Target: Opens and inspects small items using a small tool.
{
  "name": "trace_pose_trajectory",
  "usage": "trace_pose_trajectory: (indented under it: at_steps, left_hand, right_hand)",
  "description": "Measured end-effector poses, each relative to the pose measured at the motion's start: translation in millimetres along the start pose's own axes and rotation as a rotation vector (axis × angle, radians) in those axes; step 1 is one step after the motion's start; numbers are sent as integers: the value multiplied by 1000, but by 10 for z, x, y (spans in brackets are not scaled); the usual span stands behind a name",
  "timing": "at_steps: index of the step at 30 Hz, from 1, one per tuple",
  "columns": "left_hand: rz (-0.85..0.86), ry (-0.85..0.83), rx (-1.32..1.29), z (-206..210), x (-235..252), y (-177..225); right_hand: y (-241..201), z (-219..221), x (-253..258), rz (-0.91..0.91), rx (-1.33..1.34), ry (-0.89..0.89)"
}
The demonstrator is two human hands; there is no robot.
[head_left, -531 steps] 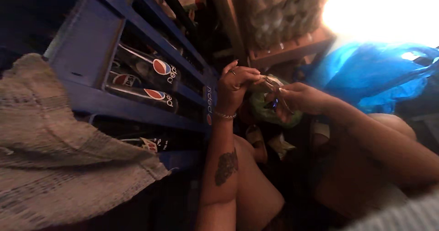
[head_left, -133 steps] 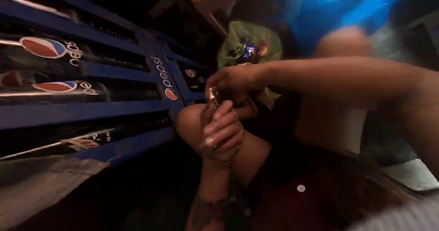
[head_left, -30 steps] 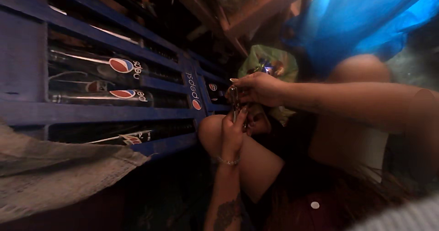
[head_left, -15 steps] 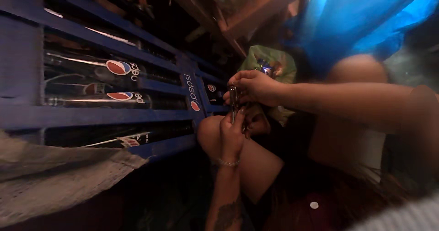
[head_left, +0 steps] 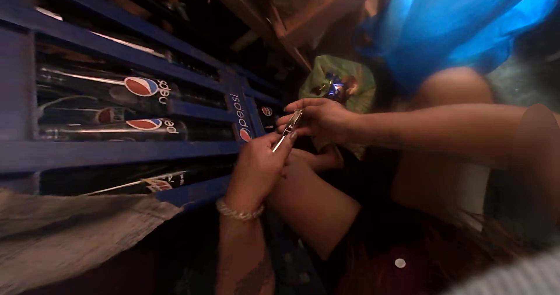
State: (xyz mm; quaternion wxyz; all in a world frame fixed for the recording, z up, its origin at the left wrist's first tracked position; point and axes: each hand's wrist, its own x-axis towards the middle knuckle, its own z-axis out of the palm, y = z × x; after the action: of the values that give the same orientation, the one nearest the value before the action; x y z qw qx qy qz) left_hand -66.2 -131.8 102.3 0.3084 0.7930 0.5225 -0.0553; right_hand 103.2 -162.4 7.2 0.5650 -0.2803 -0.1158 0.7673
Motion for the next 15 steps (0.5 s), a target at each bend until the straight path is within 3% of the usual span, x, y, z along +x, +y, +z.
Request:
trace_pose_trajectory:
  at_steps: [5,7,10,15]
  left_hand:
    - [123,-63,659,-481,4,295]
    - [93,-101,846,-578,12,456]
    - [53,-95,1010,-650,-18,634]
    - [228,-19,1176,-705,-118,769]
  right_hand:
    - [71,64,24,41,112,-172]
    - [108,88,53,47,165,-212]
    - [133,146,64,77,192,-257]
    - [80,223,8,146,141,-356]
